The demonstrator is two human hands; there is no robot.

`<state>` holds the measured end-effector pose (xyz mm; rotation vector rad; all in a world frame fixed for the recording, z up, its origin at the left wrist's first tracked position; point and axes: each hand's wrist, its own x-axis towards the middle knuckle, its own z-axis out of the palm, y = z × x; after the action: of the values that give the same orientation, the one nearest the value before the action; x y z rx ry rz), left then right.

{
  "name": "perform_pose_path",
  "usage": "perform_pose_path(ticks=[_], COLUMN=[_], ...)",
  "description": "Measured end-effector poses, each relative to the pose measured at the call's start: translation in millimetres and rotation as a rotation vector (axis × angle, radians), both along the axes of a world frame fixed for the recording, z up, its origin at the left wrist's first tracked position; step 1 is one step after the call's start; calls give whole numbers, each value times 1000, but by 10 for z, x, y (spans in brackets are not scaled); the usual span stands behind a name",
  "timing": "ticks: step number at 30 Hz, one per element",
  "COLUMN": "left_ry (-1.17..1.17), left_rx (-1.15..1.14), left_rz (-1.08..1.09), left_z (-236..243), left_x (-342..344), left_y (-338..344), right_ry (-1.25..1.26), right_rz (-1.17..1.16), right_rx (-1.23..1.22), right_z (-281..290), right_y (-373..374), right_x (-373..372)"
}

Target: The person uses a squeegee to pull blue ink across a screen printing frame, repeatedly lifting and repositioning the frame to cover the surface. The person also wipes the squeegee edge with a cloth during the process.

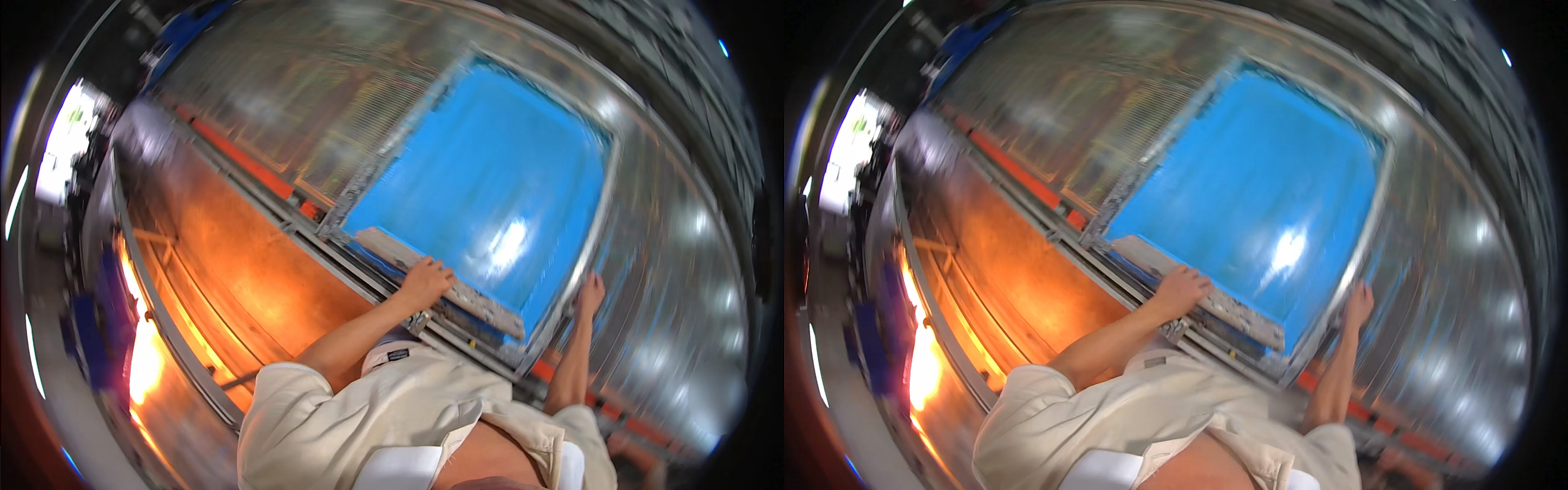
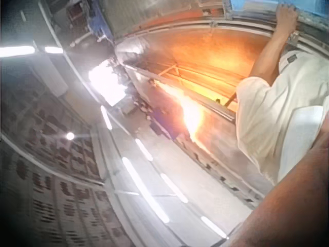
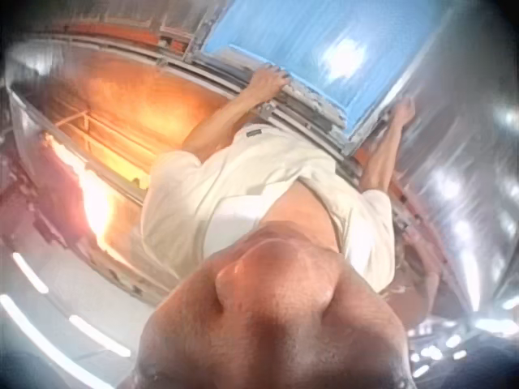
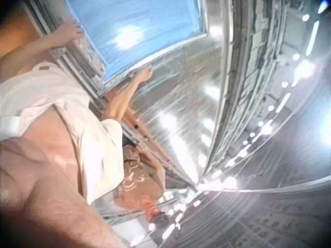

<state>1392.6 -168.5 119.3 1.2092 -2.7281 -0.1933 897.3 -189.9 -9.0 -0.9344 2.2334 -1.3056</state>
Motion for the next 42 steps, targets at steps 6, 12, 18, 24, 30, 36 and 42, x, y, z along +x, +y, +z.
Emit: perform_pose_path(ticks=[6, 12, 18, 24, 30, 36, 42], left_ry=[44, 240, 32, -2, 33, 92, 61], left_rx=[27, -29, 1, -129, -162, -125, -120], left_rz=[29, 50, 80, 30, -16, -48, -49], left_z=[-88, 213, 47, 88, 339, 276, 321], left_x=[14, 510, 1599, 2967, 3477, 3375, 2970], left_y=[26, 5, -772, -1209, -1018, -1078, -1975], right_ry=[238, 176, -96, -264, -113, 2, 139], right_rz=[-6, 79, 73, 40, 25, -6, 70], right_rx=[-55, -44, -149, -188, -154, 6, 233], right_z=[70, 1353, 619, 644, 639, 614, 1049], right_y=[-78, -158, -752, -1272, -1381, -1376, -1440], right_x=[-206, 495, 1696, 3213, 3394, 3185, 3313])
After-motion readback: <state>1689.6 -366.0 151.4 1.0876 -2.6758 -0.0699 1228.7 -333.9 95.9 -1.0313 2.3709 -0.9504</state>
